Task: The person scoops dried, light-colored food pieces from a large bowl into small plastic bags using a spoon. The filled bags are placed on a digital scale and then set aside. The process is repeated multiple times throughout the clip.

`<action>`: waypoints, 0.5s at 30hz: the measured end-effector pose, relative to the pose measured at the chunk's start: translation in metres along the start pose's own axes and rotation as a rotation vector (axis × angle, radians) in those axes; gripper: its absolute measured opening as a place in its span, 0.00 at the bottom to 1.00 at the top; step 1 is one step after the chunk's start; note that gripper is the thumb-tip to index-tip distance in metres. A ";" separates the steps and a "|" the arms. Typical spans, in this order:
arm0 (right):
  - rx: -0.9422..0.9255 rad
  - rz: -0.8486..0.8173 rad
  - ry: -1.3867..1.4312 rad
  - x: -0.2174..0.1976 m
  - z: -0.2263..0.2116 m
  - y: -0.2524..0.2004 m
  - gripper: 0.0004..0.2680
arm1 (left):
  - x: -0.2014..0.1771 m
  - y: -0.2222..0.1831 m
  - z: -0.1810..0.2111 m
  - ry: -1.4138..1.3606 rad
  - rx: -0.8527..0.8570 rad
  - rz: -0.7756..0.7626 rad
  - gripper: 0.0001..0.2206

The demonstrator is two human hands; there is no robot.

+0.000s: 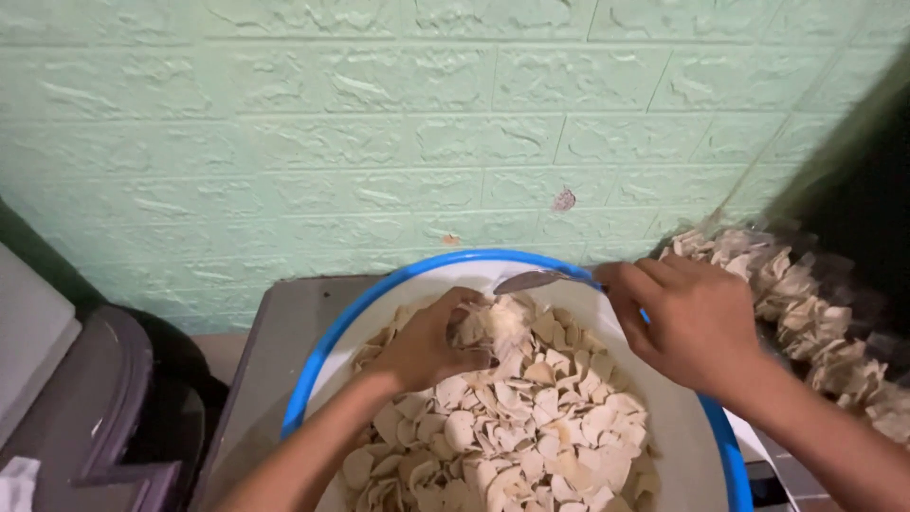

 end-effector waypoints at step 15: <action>0.107 -0.385 0.254 0.055 0.009 -0.013 0.08 | 0.003 -0.018 0.005 0.137 -0.294 -0.051 0.33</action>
Point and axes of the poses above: each hand's wrist, its own y-axis towards the middle knuckle, its own x-axis out of the palm, z = x × y, the point moved 10 cm from there along y, towards the middle knuckle, and after that the axes turned 10 degrees about -x, right-handed, at the moved point
